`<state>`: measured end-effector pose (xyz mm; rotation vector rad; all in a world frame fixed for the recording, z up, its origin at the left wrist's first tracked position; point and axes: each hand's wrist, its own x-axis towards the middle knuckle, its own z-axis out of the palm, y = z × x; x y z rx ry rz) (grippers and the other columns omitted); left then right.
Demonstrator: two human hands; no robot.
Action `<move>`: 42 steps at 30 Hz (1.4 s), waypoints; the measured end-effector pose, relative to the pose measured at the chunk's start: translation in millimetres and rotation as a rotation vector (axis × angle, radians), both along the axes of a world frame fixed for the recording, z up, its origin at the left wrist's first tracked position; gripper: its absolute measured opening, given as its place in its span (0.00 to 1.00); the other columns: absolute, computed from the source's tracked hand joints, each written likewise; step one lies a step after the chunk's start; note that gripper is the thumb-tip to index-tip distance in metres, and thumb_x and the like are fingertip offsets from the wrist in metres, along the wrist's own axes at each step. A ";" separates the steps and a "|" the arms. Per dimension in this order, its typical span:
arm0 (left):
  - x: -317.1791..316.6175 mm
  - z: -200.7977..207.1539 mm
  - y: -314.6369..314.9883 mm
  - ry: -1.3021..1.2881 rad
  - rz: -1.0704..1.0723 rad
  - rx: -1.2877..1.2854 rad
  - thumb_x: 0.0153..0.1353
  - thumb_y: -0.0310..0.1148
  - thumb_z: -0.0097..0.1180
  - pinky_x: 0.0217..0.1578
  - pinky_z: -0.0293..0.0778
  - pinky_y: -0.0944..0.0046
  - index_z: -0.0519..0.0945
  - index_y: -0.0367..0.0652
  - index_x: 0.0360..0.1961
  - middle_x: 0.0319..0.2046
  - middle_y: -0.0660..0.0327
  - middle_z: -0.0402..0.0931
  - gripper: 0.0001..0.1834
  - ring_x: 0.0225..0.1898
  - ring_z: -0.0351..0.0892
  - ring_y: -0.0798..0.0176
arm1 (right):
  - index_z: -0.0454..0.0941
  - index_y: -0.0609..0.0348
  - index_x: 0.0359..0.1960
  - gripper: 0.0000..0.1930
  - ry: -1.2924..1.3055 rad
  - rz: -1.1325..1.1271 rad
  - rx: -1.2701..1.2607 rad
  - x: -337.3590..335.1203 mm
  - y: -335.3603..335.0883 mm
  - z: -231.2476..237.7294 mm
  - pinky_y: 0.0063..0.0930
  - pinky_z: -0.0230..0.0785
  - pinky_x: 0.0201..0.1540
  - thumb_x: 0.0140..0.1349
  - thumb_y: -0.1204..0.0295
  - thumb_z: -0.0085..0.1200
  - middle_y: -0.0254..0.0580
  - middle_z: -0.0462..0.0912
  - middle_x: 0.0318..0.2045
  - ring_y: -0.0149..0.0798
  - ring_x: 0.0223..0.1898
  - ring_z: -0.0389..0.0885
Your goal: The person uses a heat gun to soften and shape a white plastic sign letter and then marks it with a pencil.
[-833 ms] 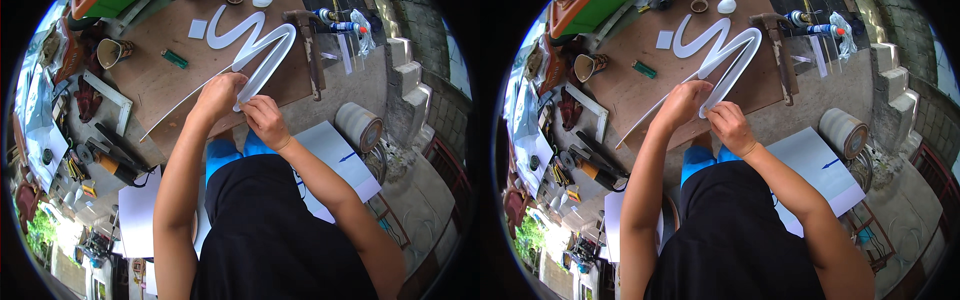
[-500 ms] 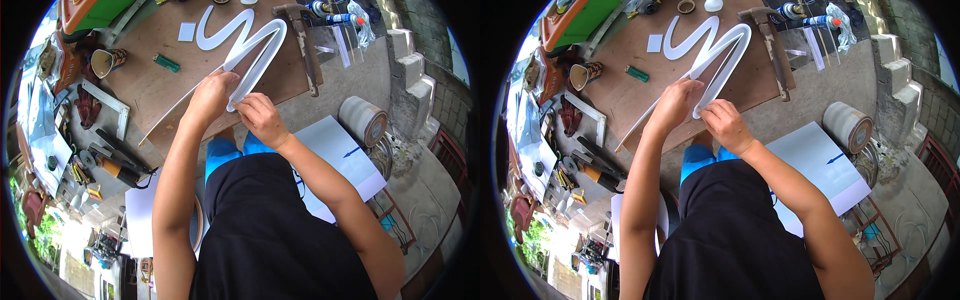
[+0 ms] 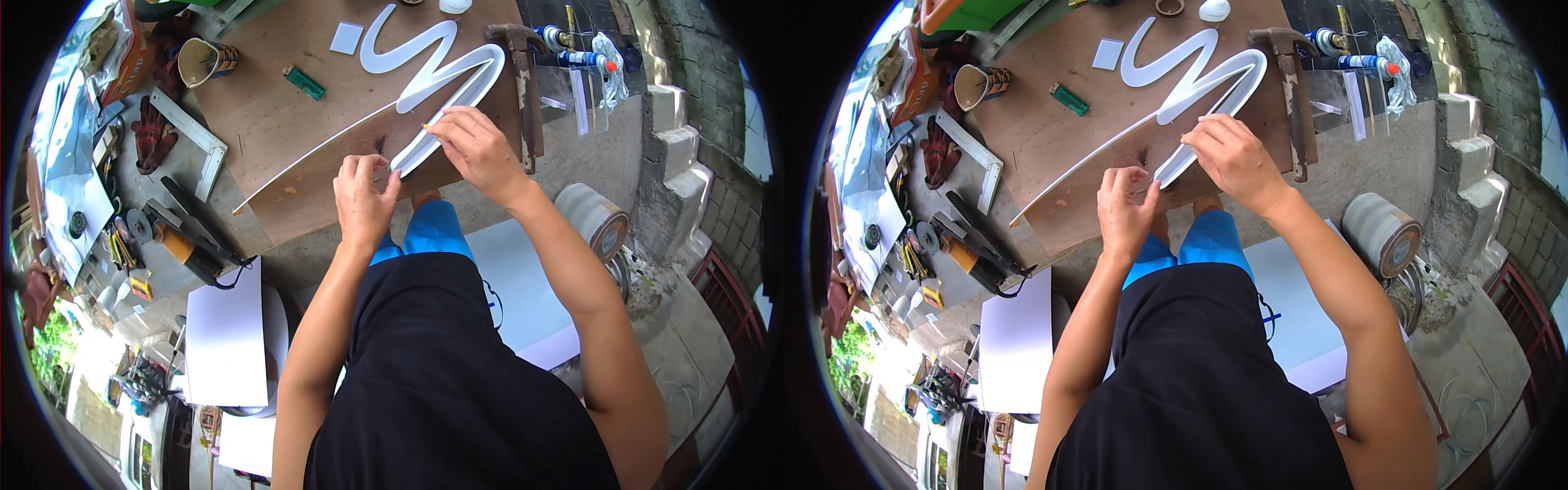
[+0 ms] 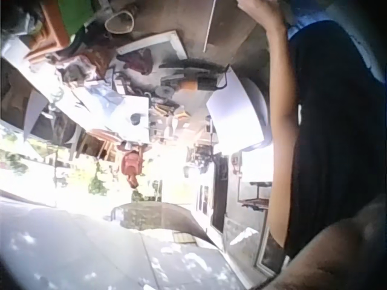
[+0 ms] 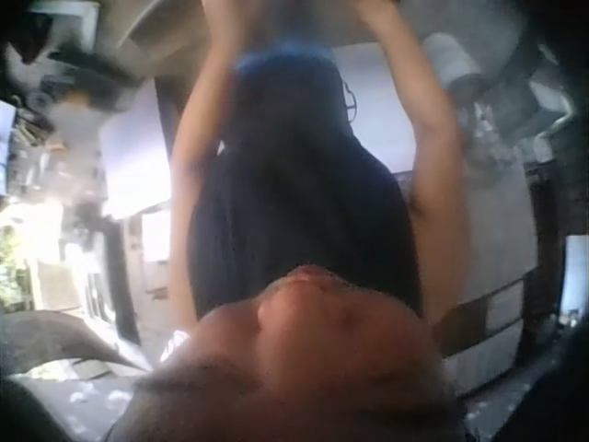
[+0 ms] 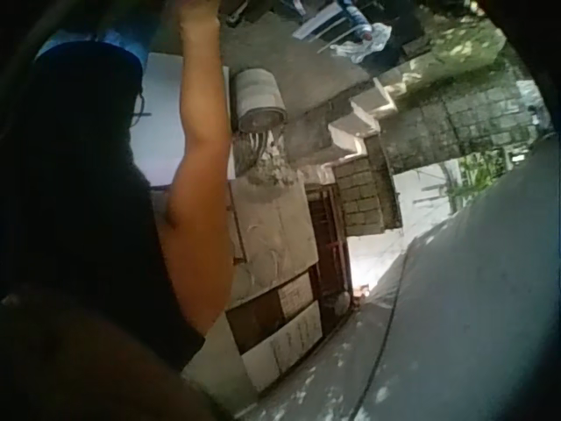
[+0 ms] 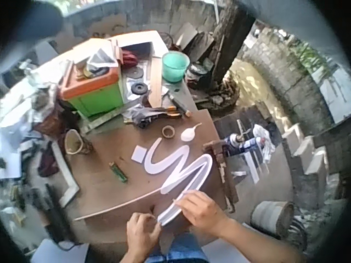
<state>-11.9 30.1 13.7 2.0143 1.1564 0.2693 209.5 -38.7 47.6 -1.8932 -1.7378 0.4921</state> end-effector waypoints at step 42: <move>47.2 -14.9 43.3 -0.012 -0.091 0.104 0.58 0.24 0.65 0.41 0.81 0.50 0.85 0.49 0.43 0.37 0.59 0.78 0.12 0.42 0.84 0.50 | 0.81 0.59 0.48 0.14 -0.010 -0.059 0.034 15.6 -11.0 -8.7 0.46 0.75 0.60 0.61 0.81 0.62 0.45 0.86 0.44 0.51 0.47 0.85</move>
